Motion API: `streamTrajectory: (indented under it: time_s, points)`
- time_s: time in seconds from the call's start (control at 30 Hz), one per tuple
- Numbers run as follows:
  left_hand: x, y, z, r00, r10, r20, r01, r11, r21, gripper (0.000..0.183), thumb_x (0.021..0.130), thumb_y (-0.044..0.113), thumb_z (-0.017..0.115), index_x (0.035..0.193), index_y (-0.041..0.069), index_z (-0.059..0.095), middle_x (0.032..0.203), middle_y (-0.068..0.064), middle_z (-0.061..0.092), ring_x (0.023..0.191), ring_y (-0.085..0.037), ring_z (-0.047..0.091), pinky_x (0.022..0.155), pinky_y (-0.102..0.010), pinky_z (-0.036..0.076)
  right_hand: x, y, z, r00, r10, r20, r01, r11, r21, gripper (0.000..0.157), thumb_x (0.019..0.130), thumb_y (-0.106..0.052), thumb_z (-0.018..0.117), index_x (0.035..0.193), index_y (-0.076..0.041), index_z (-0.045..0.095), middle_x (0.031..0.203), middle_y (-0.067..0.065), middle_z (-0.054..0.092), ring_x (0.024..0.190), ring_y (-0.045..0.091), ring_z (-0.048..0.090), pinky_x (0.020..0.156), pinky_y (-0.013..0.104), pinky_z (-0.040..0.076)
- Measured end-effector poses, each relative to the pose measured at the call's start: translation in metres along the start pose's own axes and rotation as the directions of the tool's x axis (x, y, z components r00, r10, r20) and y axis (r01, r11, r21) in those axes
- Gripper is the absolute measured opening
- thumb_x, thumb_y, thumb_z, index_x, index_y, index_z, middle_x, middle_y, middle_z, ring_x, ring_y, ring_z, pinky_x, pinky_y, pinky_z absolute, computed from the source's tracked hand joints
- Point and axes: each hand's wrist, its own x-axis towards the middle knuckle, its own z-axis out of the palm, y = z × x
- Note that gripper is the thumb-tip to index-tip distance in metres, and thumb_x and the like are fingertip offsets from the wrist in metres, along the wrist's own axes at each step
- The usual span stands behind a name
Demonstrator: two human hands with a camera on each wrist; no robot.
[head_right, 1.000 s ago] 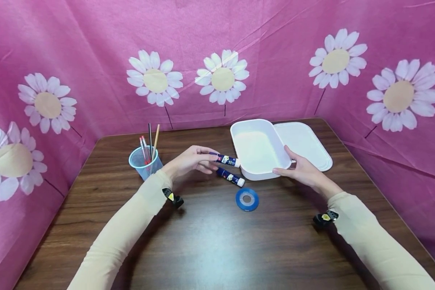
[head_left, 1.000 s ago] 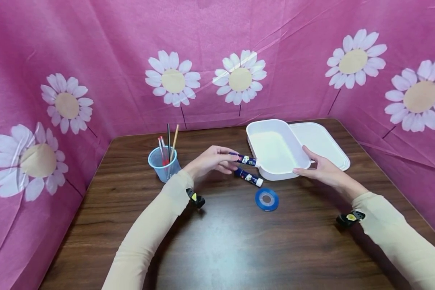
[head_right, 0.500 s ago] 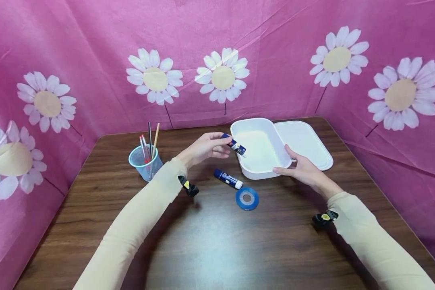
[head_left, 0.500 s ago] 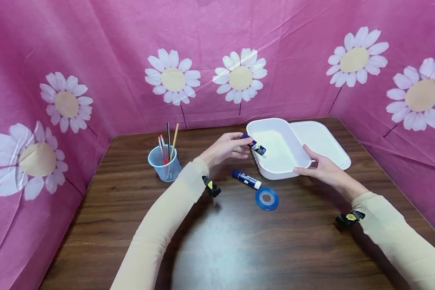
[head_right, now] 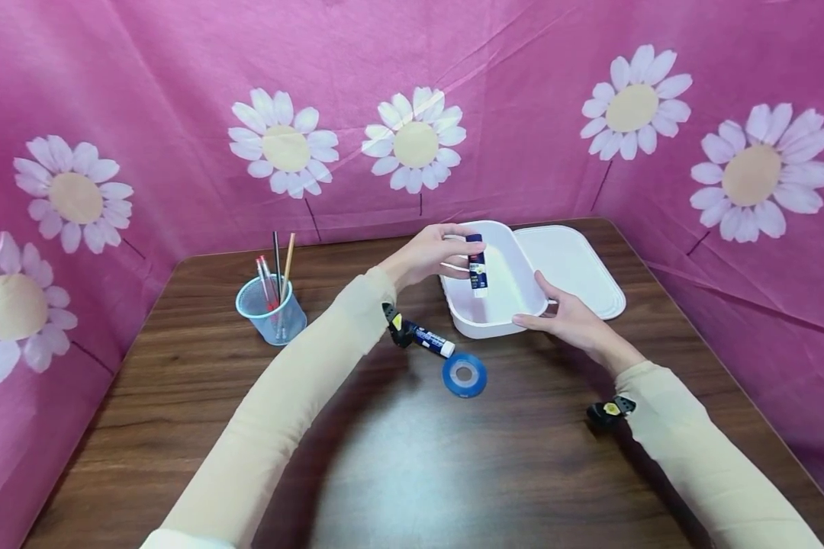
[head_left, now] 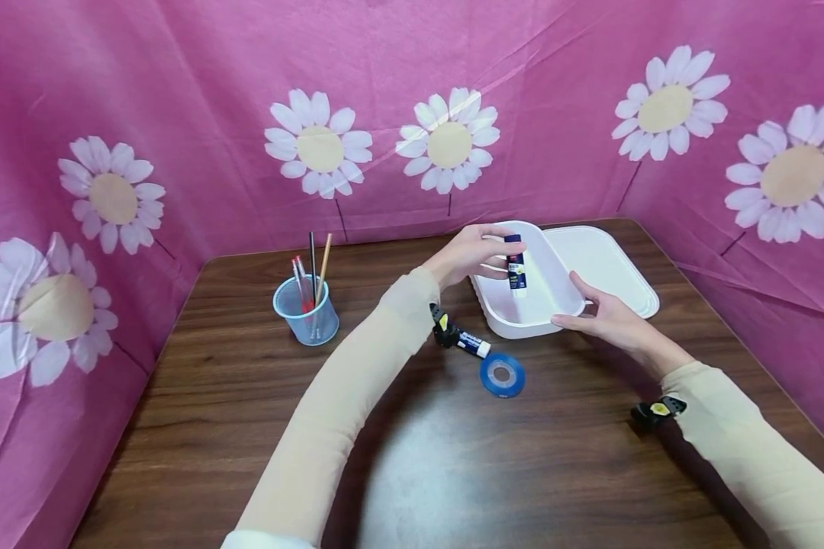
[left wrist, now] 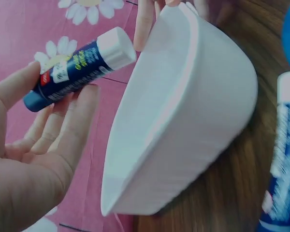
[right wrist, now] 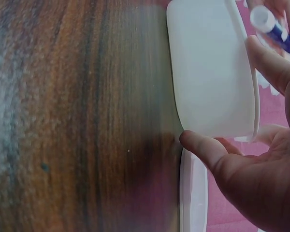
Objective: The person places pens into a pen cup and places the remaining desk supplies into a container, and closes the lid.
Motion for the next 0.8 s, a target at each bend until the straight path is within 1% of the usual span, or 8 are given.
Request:
streamTrajectory:
  time_s: [0.1,0.17,0.3,0.43,0.57,0.73,0.8]
  points:
    - [0.012,0.002,0.008,0.999,-0.046,-0.030,0.046,0.999,-0.002,0.055,0.092,0.023,0.078,0.139,0.005,0.055,0.104,-0.010,0.073,0.092,-0.025,0.073,0.081,-0.040,0.062,0.000,0.001,0.000,1.000,0.000,-0.002,0.000,1.000,0.004,0.103,0.094,-0.038,0.074,0.163,-0.012,0.002,0.164,0.025,0.018,0.126,0.035,0.053,0.087,0.006,0.039]
    - [0.020,0.001,0.012,0.996,-0.082,-0.046,0.081,0.996,-0.024,0.049,0.093,0.021,0.077,0.135,0.004,0.056,0.102,-0.010,0.072,0.091,-0.025,0.072,0.080,-0.039,0.062,0.000,0.001,0.000,1.000,0.000,-0.005,0.000,1.000,0.007,0.103,0.094,-0.038,0.074,0.163,-0.012,0.002,0.163,0.026,0.020,0.124,0.035,0.054,0.086,0.007,0.040]
    - [0.035,-0.004,0.020,0.988,-0.139,-0.066,0.135,0.988,-0.068,0.032,0.098,0.016,0.070,0.124,0.000,0.060,0.096,-0.011,0.068,0.089,-0.027,0.070,0.079,-0.038,0.062,0.000,0.001,0.001,1.000,0.008,-0.004,-0.008,1.000,0.017,0.103,0.094,-0.039,0.075,0.163,-0.014,0.002,0.163,0.025,0.020,0.125,0.033,0.054,0.087,0.008,0.041]
    - [0.046,-0.013,0.025,0.981,-0.176,-0.078,0.169,0.982,-0.086,0.026,0.100,0.014,0.067,0.119,-0.003,0.062,0.093,-0.011,0.066,0.088,-0.026,0.069,0.079,-0.037,0.062,0.001,0.001,0.001,1.000,0.020,0.007,-0.020,1.000,0.024,0.104,0.093,-0.040,0.075,0.163,-0.017,0.001,0.164,0.025,0.018,0.129,0.033,0.051,0.087,0.007,0.040]
    - [0.054,-0.024,0.030,0.975,-0.205,-0.085,0.198,0.977,-0.083,0.024,0.099,0.013,0.069,0.116,-0.003,0.064,0.092,-0.012,0.066,0.086,-0.024,0.068,0.081,-0.037,0.062,0.000,0.002,0.000,1.000,0.025,0.005,-0.025,0.999,0.032,0.104,0.093,-0.039,0.075,0.163,-0.017,0.001,0.164,0.025,0.017,0.130,0.034,0.049,0.087,0.007,0.039]
    - [0.057,-0.034,0.033,0.962,-0.256,-0.100,0.249,0.966,-0.074,0.018,0.098,0.013,0.070,0.103,-0.003,0.065,0.089,-0.013,0.065,0.081,-0.023,0.065,0.089,-0.039,0.059,0.000,0.002,0.000,1.000,0.016,0.005,-0.016,0.999,0.040,0.104,0.093,-0.037,0.075,0.163,-0.015,0.001,0.163,0.027,0.017,0.129,0.036,0.050,0.087,0.007,0.040]
    - [0.059,-0.036,0.035,0.954,-0.281,-0.105,0.275,0.959,-0.070,0.018,0.097,0.013,0.071,0.102,-0.003,0.064,0.089,-0.013,0.065,0.081,-0.024,0.066,0.089,-0.039,0.059,0.001,0.003,0.000,1.000,0.013,0.008,-0.013,0.999,0.043,0.104,0.094,-0.037,0.075,0.163,-0.014,0.000,0.164,0.027,0.016,0.130,0.037,0.050,0.087,0.006,0.039]
